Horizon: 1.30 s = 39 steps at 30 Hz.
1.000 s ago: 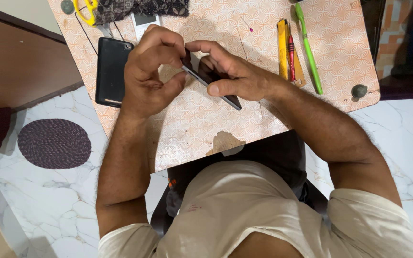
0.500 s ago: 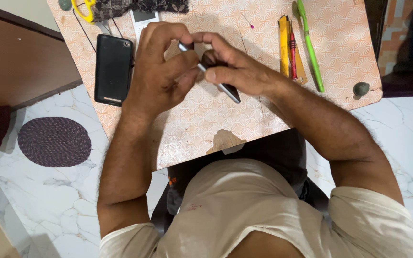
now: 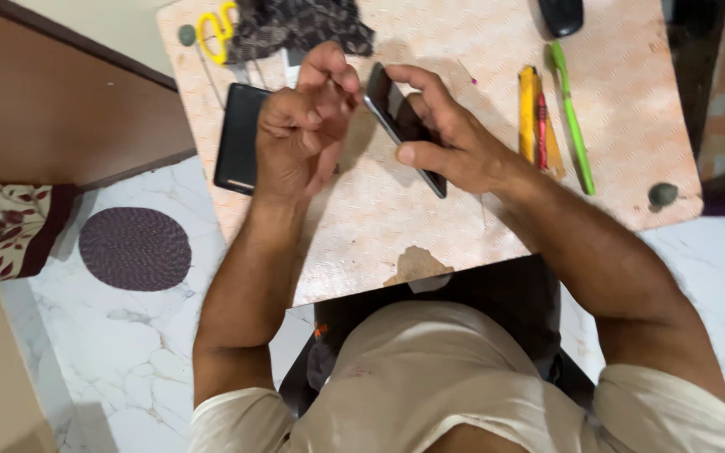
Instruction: The person uses a yellow utility knife to pry open the back cover of a silver smartphone. They then remove the battery and use the knife to disconnect internal ribbon cables from the motherboard.
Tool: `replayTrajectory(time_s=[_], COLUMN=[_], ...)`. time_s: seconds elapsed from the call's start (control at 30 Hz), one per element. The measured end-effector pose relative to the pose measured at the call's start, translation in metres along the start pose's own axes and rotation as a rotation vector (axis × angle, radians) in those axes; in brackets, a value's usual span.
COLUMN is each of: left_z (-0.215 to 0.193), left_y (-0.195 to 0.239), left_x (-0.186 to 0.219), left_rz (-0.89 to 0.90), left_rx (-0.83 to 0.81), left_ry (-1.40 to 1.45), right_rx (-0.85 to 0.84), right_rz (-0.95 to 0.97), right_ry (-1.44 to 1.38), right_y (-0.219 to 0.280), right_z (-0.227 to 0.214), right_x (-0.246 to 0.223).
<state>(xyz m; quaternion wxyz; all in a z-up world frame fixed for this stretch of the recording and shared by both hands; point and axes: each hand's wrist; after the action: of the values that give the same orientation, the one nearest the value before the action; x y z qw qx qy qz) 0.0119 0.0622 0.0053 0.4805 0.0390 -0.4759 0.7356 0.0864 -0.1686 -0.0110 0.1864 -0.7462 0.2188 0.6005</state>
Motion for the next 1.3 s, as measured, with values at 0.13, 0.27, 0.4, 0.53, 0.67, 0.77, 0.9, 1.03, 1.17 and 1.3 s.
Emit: replayTrajectory(time_s=[0.13,0.27,0.4,0.53,0.67,0.77,0.9,1.03,1.17,1.3], left_z=[-0.003,-0.003,-0.004,-0.004,-0.003,-0.002,-0.005,-0.007,-0.006,-0.006], left_y=[-0.004,-0.005,-0.007,-0.008,-0.009,-0.008,-0.007,-0.006,-0.007,-0.009], left_x=[0.013,0.027,0.031,0.036,0.040,0.040,0.041,0.042,0.042,0.040], left_rz=[-0.005,0.020,0.040,0.006,-0.008,-0.019,-0.003,-0.002,0.000,0.018], left_rx=[0.024,0.008,-0.014,-0.074,-0.083,-0.062,-0.004,0.091,0.118,0.122], left_ry=[0.223,0.299,0.374,0.408,0.429,0.424,0.383,0.395,0.374,0.383], right_rx=[0.032,0.009,-0.004,-0.008,-0.009,-0.001,-0.008,0.008,-0.002,0.002], right_rz=[0.067,0.075,0.113,0.158,0.173,0.175,0.160,0.178,0.156,0.156], right_ry=[0.028,-0.067,-0.097,-0.143,-0.155,-0.136,-0.139,-0.103,-0.107,-0.099], right_y=[-0.002,-0.001,-0.002,-0.003,-0.005,-0.006,-0.008,-0.008,-0.008,-0.007], right_z=[0.003,0.004,0.005,0.007,0.008,0.008,0.008,0.008,0.008,0.008], right_x=[0.004,0.003,0.006,0.006,0.002,0.000,0.001,0.003,0.003,0.004])
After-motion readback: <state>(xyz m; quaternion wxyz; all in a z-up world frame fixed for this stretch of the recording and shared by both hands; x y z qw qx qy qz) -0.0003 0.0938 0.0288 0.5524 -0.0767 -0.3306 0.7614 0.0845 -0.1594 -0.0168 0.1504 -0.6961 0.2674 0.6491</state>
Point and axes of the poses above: each hand's wrist, its own y-axis away from the middle knuckle, its own z-axis out of the palm, x = y × z, and after that the axes turned 13 degrees about z, right-handed
